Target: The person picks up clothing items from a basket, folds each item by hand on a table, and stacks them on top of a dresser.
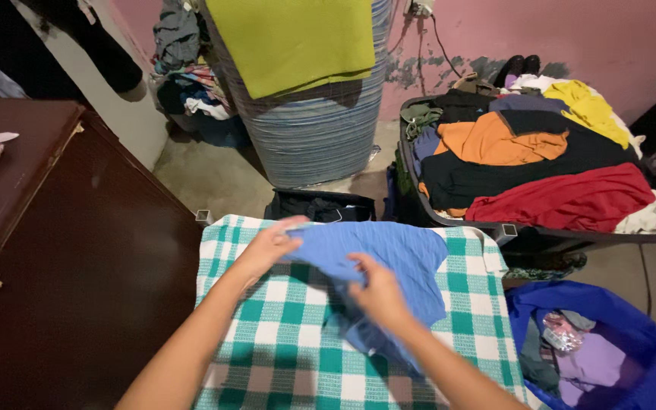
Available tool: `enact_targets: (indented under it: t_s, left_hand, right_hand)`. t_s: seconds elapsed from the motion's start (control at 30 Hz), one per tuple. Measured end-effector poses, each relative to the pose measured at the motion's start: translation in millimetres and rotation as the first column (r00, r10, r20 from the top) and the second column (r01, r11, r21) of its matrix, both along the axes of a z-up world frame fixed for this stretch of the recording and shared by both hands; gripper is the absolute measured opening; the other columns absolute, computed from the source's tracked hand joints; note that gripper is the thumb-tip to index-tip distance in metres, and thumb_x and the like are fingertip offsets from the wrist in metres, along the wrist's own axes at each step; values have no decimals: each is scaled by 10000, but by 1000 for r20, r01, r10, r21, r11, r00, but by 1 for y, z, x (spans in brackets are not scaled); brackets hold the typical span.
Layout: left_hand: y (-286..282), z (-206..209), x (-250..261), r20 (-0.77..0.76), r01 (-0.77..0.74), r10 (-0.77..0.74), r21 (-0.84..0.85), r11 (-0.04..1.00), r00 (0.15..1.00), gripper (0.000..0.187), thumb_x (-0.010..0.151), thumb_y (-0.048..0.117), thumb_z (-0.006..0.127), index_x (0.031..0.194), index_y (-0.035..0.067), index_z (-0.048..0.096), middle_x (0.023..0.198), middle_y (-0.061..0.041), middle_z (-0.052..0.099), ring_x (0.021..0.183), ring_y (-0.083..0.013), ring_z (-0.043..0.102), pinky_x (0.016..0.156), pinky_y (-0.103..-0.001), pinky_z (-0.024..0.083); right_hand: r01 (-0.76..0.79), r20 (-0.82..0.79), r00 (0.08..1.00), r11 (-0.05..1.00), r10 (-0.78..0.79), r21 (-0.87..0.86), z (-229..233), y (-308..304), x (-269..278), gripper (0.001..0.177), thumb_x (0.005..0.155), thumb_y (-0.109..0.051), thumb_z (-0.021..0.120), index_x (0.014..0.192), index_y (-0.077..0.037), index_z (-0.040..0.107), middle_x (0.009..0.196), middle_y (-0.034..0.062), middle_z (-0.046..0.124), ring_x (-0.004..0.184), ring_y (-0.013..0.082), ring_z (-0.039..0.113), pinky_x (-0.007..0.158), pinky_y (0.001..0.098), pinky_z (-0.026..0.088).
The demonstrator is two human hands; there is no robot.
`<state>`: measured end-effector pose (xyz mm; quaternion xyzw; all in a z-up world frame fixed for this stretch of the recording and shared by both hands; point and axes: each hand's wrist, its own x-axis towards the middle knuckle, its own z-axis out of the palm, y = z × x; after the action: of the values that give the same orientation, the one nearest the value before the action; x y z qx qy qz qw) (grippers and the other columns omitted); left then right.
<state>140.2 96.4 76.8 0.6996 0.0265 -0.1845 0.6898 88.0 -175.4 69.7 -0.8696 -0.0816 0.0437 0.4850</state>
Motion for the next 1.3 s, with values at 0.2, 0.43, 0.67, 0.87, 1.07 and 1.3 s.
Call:
enact_targets:
  t_s: [0.2,0.43,0.67,0.87,1.07,1.3]
  left_hand:
    - [-54,53,17,602,-154,-427,680,717,675,185,783,242,828,869,104,740,913,-95,675,950,-312,623,843,-437,486]
    - [-96,134,57,826,-198,104,10,980,554,227,815,22,725,973,76,571,1248,-47,701,1092,-217,672,953,-379,525]
    - [-75,194,-16,730,120,-159,106,987,665,281,876,22,721,1140,85,651,1102,-39,722,1049,-121,690,945,-304,546]
    - [-58,114,-81,285,577,-721,448,683,632,299,874,130,655,1150,132,771,1044,-84,786,905,-202,730,831,-370,580]
    - [-66,27,-134,-128,764,-851,521,380,510,286,917,296,722,1045,42,746,909,-142,741,799,-260,676,736,-411,543]
    - [-51,-27,-85,-33,731,-804,440,522,594,296,871,258,678,1106,91,745,949,-109,762,820,-225,714,713,-375,566]
  right_hand:
    - [-14,74,997,969,33,-247,93,-79,45,196,760,-163,839,928,-103,757,727,70,708,646,159,638,628,337,529]
    - [-16,294,956,1000,11,14,194,-112,82,196,826,125,639,870,-52,568,969,69,747,943,119,703,779,285,562]
    - [-190,227,963,963,144,193,233,-127,37,275,738,140,629,784,-78,467,1047,95,772,1038,121,729,857,302,606]
    - [-602,-89,798,781,596,-164,115,-126,-10,277,711,15,756,750,-81,499,903,14,803,970,144,803,818,312,638]
    - [-788,-449,600,585,662,-191,20,-118,-59,329,748,-185,874,821,-90,567,751,63,608,735,237,617,682,383,488]
    - [-687,-512,670,710,537,-155,22,-113,-29,162,855,-268,779,906,-131,708,791,20,662,758,170,627,706,336,488]
